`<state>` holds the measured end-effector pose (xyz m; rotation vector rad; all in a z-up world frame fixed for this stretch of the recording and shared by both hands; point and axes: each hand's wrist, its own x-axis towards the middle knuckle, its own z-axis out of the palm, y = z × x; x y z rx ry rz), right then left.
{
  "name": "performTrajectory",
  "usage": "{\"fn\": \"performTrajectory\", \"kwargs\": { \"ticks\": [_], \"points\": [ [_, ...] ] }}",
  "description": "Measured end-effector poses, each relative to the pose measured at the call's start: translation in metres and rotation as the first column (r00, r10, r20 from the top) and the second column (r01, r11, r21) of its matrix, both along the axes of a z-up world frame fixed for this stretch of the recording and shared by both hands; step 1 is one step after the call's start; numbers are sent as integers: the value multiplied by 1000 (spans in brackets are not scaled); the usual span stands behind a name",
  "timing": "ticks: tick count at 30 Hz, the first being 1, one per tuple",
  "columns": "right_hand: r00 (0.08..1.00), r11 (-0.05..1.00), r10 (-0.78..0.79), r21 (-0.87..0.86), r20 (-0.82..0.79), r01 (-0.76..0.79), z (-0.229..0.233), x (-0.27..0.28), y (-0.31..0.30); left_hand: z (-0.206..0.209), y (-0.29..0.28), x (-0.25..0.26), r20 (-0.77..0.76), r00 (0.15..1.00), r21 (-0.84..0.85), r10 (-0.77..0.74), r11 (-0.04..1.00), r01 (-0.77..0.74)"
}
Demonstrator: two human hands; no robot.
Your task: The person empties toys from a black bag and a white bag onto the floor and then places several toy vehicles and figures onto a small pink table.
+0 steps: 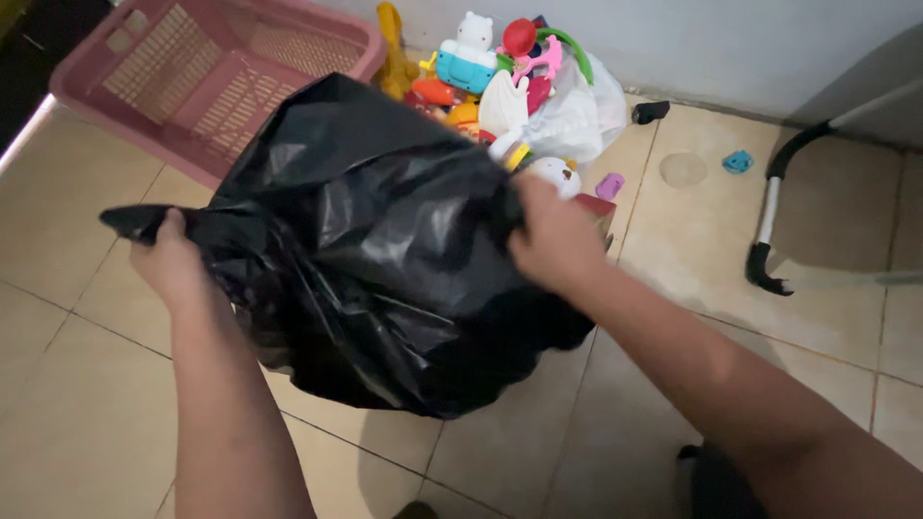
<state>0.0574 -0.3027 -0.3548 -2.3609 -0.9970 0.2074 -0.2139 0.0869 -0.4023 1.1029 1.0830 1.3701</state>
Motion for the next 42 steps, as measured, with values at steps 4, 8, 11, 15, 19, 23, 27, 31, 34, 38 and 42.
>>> {"fn": "performTrajectory", "kwargs": {
  "ticks": [4,8,11,15,19,23,27,31,34,38,42],
  "points": [
    [907,932,363,60,-213,-359,-19,0,-1,-20,13,1,504,863,-331,25,929,167],
    [540,965,261,239,-800,-111,-57,78,1,-21,9,-6,538,842,-399,-34,870,289],
    [783,957,263,49,-563,-287,-64,90,-3,-7,3,-37,473,864,-343,-174,867,362],
    [964,878,242,-400,-106,-264,-26,41,13,19,-20,-79,-658,735,-234,-164,972,8],
    [757,835,522,-416,393,-360,-20,-9,42,60,-58,-60,-868,-149,475,474,879,29],
    [634,804,595,-350,495,-481,-48,-7,70,90,-77,10,-862,455,436,224,785,440],
    [704,803,568,-472,426,-363,-74,-5,90,50,-125,98,-993,112,84,31,858,506],
    [833,763,463,-615,305,-199,-79,12,83,-33,-111,105,-988,77,-83,-133,883,461],
    [861,807,394,-570,321,-156,-78,26,67,-90,-66,81,-880,464,173,-103,840,514],
    [822,877,374,-453,429,-162,-88,38,48,-117,-33,23,-716,558,-185,-421,884,430],
    [802,881,396,-430,446,-196,-96,52,40,-115,-35,-36,-917,282,-271,-283,959,83]
  ]
}}
